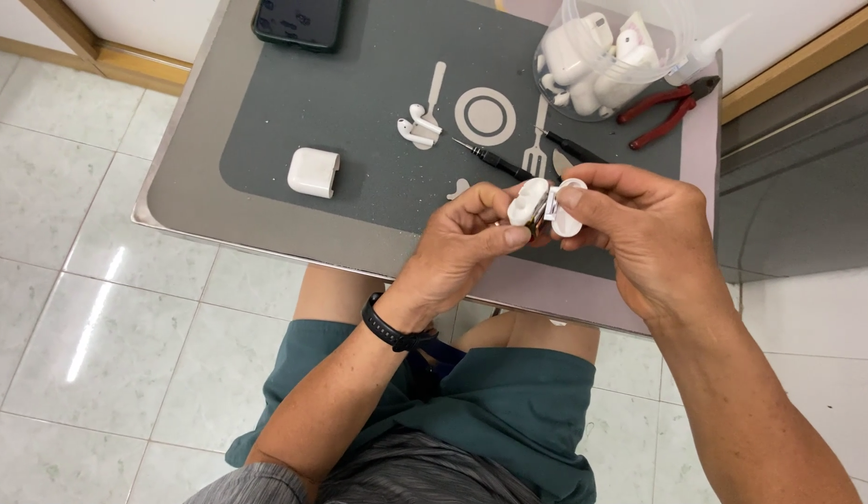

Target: Reassembling the internal components of an AirPods charging case into its plastic housing.

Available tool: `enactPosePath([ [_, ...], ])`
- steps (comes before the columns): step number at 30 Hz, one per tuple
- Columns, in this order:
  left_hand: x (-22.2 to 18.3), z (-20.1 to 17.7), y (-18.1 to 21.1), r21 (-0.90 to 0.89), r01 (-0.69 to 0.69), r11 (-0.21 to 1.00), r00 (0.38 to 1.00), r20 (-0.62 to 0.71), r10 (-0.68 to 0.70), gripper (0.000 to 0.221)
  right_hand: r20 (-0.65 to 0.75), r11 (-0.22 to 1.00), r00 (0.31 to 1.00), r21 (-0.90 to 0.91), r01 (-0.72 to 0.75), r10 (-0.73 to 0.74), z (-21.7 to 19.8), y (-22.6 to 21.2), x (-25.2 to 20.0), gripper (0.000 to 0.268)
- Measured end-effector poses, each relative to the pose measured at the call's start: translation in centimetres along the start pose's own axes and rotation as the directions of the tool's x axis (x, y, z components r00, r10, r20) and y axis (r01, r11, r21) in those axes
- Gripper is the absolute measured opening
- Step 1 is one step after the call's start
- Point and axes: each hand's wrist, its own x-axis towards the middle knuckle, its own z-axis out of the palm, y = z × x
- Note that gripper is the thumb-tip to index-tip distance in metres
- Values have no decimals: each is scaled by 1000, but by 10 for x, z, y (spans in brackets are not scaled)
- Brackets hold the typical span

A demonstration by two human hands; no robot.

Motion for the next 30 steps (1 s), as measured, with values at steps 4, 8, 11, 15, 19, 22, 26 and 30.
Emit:
enactPosePath([
  [4, -2, 3, 1, 153, -1, 988, 998, -54, 10, 15, 20, 1000, 1000, -10, 10, -10, -1, -2, -5, 19],
  [8, -2, 7, 2, 237, -11, 972, 996, -87, 33, 20, 19, 1000, 1000, -27, 8, -8, -1, -5, -8, 19],
  [11, -4, 9, 1, 288, -41, 957, 995, -80, 66, 30, 9, 999, 1000, -39, 21, -21, -2, -4, -8, 20],
  [15, -5, 0, -8, 374, -65, 925, 994, -54, 91, 68, -9, 993, 996, -83, 83, -84, -4, -4, -10, 19],
  [19, -5, 5, -3, 421, -88, 903, 995, -12, 102, 59, -25, 984, 992, -132, 122, -126, -3, -7, -14, 18],
  [22, -5, 6, -3, 438, -110, 892, 993, 3, 120, 53, -17, 977, 992, -179, 119, -124, -1, -12, -17, 16],
  [26, -5, 7, -6, 505, -156, 849, 985, 10, 175, 51, -30, 963, 990, -239, 129, -140, 2, -16, -20, 12],
  [30, -6, 9, -10, 587, -174, 790, 977, 2, 214, 49, -52, 926, 992, -366, 90, -117, 6, -20, -24, 10],
])
